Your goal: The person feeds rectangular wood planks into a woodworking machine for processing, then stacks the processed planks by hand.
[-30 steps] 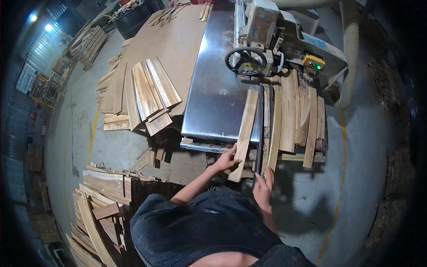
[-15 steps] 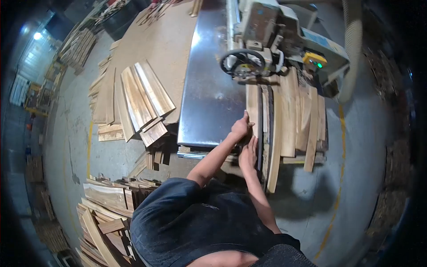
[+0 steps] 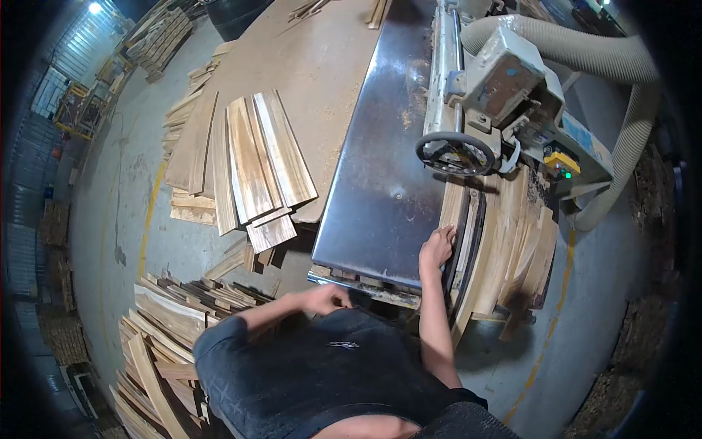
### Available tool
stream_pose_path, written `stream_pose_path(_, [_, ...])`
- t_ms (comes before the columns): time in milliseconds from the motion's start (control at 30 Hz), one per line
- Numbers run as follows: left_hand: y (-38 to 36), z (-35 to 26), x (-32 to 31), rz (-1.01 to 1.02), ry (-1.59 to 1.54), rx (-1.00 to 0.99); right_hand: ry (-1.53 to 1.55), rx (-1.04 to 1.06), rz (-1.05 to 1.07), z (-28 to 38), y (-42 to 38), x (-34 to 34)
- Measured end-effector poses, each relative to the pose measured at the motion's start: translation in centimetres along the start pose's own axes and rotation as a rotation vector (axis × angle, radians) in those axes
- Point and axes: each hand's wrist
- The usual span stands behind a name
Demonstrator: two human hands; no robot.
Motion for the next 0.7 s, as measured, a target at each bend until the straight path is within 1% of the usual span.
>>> stream_pose_path(33, [-1.5,1.7,-0.6,-0.076,-0.169,-0.081,-0.083,0.058,0.033,0.4,0.8,0.5])
stream_pose_path(67, [-2.5,2.2,-0.5,-0.099,-0.141,-0.115,-0.007,-0.034,0.012,1.4,1.7,1.7])
stream_pose_path(100, [-3.4,2.7,-0.4,-0.125,-0.112,-0.146,-0.022,-0.046,0.082,2.1,2.6,3.1])
stream_pose_path(167, [-2.9,3.9,-0.7,-0.142,-0.098,-0.132,-0.087,0.046,0.050,1.8,3.9,2.9])
stream_pose_path(200, [-2.4,4.3,-0.7,-0.138,-0.075,-0.119,-0.055,0.037,0.030,1.4,4.5,2.5])
stream_pose_path(233, [-2.0,4.1,-0.6,-0.151,-0.036,-0.206,-0.024,0.025,0.008,1.3,5.2,2.1])
stream_pose_path(267, [-1.7,3.3,-0.1,-0.099,-0.028,-0.264,0.040,-0.014,0.034,1.8,5.9,3.6])
stream_pose_path(300, [-1.9,2.5,0.7,-0.040,-0.017,-0.322,0.076,0.033,-0.045,-0.1,7.0,0.7])
stream_pose_path(333, [-2.4,2.2,1.6,-0.042,-0.012,-0.328,0.196,0.043,0.034,-1.5,8.3,0.5])
stream_pose_path(367, [-2.8,1.9,2.3,0.079,-0.128,-0.266,0.311,0.052,0.115,-2.1,8.8,0.5])
stream_pose_path(400, [-2.9,1.8,2.7,0.202,-0.244,-0.206,0.301,0.052,0.107,-2.1,8.6,0.0])
stream_pose_path(433, [-2.7,2.2,3.0,0.204,-0.242,-0.222,0.357,0.104,0.029,-2.4,8.2,-0.5])
stream_pose_path(467, [-2.4,2.7,3.5,0.200,-0.145,-0.316,0.414,0.161,-0.050,-2.4,7.8,-0.2])
stream_pose_path(500, [-2.2,3.2,3.9,0.190,-0.049,-0.408,0.406,0.268,-0.139,-2.0,6.3,-0.2])
stream_pose_path(533, [-3.1,2.1,4.1,0.174,-0.101,-0.326,0.330,0.300,-0.230,-1.2,4.4,-0.5])
stream_pose_path(567, [-2.6,2.3,4.1,0.161,-0.103,-0.341,0.276,0.290,-0.203,-0.7,2.3,-0.8])
stream_pose_path(600, [-1.7,2.7,3.8,0.097,-0.045,-0.438,0.224,0.281,-0.178,-0.2,0.5,-1.2])
stream_pose_path(633, [-0.9,2.7,3.5,0.033,0.015,-0.530,0.182,0.270,-0.213,0.6,-1.4,-1.0])
stream_pose_path(700, [-0.1,1.4,3.2,0.015,-0.011,-0.571,0.140,0.272,-0.244,1.7,-4.4,-1.0])
Point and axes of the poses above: each hand's wrist, its own y-axis towards the middle knuckle, its own x-axis out of the back of the hand, z = x × y, and after that the axes turned 14 degrees about x, right-handed
